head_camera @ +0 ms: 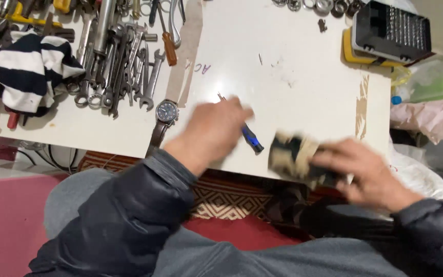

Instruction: The person cleans a bicycle handlebar grip with a cloth, then wipes the workbench surface. They open a plastic case containing screwdriver bits, place a screwdriver handle inside, and close the case before wiping the table again.

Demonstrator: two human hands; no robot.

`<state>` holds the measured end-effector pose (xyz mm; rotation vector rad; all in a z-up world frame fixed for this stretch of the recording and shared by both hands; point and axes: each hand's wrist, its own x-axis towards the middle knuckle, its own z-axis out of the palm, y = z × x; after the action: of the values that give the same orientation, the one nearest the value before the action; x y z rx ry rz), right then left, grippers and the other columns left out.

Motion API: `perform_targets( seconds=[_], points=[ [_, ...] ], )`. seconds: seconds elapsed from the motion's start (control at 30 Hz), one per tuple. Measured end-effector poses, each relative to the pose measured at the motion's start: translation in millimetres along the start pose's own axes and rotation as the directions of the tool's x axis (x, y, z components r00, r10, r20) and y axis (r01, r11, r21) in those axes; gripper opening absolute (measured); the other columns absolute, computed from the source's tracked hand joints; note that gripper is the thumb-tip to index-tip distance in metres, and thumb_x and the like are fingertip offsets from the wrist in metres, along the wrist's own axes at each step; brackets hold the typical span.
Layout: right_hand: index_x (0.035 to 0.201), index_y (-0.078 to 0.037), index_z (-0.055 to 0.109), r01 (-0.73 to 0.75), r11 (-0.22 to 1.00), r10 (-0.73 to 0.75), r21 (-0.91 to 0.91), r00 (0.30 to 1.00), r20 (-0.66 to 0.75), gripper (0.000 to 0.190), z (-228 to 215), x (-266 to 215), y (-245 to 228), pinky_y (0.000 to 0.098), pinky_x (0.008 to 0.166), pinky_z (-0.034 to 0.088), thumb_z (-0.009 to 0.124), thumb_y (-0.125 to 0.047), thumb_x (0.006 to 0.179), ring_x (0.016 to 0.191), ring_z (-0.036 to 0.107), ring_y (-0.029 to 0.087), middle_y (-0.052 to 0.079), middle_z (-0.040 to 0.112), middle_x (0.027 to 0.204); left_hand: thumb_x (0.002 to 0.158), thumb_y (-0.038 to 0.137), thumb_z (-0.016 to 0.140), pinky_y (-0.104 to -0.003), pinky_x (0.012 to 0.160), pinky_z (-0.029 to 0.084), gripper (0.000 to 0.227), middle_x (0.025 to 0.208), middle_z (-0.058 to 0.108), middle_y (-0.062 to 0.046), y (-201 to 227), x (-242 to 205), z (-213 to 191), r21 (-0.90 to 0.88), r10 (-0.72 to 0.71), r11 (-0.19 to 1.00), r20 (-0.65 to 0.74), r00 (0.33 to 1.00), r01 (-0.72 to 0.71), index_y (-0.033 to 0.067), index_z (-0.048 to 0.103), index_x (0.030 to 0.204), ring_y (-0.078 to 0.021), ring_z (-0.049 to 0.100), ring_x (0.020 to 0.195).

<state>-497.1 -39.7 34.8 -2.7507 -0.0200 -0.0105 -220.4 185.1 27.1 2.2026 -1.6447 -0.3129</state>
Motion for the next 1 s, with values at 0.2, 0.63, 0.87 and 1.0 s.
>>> perform_targets(
  seconds=[0.2,0.63,0.87,1.0],
  points=[
    [0.132,-0.031,0.065,-0.118,0.979,0.125,-0.164,0.992,0.035,0.077,31.1,4.2,35.2,0.0281,0.084,0.059,0.068,0.006,0.064,0.104,0.065,0.020,0.006,0.062,0.134,0.079,0.004,0.068,-0.044,0.063,0.055,0.013,0.096,0.058,-0.013,23.6,-4.5,37.8,0.072,0.175,0.980,0.099,0.980,-0.183,0.0076,0.068,0.092,-0.0309,0.063,0.067],
    [0.136,-0.021,0.061,0.009,0.988,-0.029,-0.157,0.991,-0.129,0.077,52.9,36.5,-40.8,0.0306,0.079,0.060,0.061,-0.004,0.061,0.097,0.064,0.023,0.018,0.060,0.132,0.074,0.000,0.067,-0.040,0.052,0.055,0.005,0.087,0.059,-0.018,5.5,-1.0,42.7,0.008,0.037,0.999,-0.212,0.977,-0.036,-0.0002,0.064,0.078,-0.0304,0.062,0.057],
    [0.128,-0.020,0.068,0.247,0.923,-0.323,-0.296,0.914,-0.244,0.045,104.1,103.3,-44.9,0.0423,0.076,0.051,0.045,-0.019,0.090,0.090,0.066,0.032,0.014,0.065,0.116,0.075,-0.011,0.072,-0.054,0.052,0.059,0.009,0.085,0.059,-0.022,-11.9,11.9,26.4,0.002,0.066,0.998,-0.302,0.951,-0.069,-0.0090,0.067,0.082,-0.0402,0.069,0.066],
    [0.140,-0.017,0.060,0.092,0.944,-0.171,-0.318,0.958,-0.231,0.086,79.9,115.2,8.3,0.0527,0.079,0.053,0.020,-0.076,0.091,0.091,0.065,0.040,0.017,0.061,0.118,0.073,-0.012,0.072,-0.054,0.054,0.060,0.009,0.088,0.059,-0.021,-16.9,7.6,7.5,0.072,0.005,0.997,-0.353,0.936,0.022,-0.0074,0.066,0.079,-0.0407,0.068,0.071]
  ],
)
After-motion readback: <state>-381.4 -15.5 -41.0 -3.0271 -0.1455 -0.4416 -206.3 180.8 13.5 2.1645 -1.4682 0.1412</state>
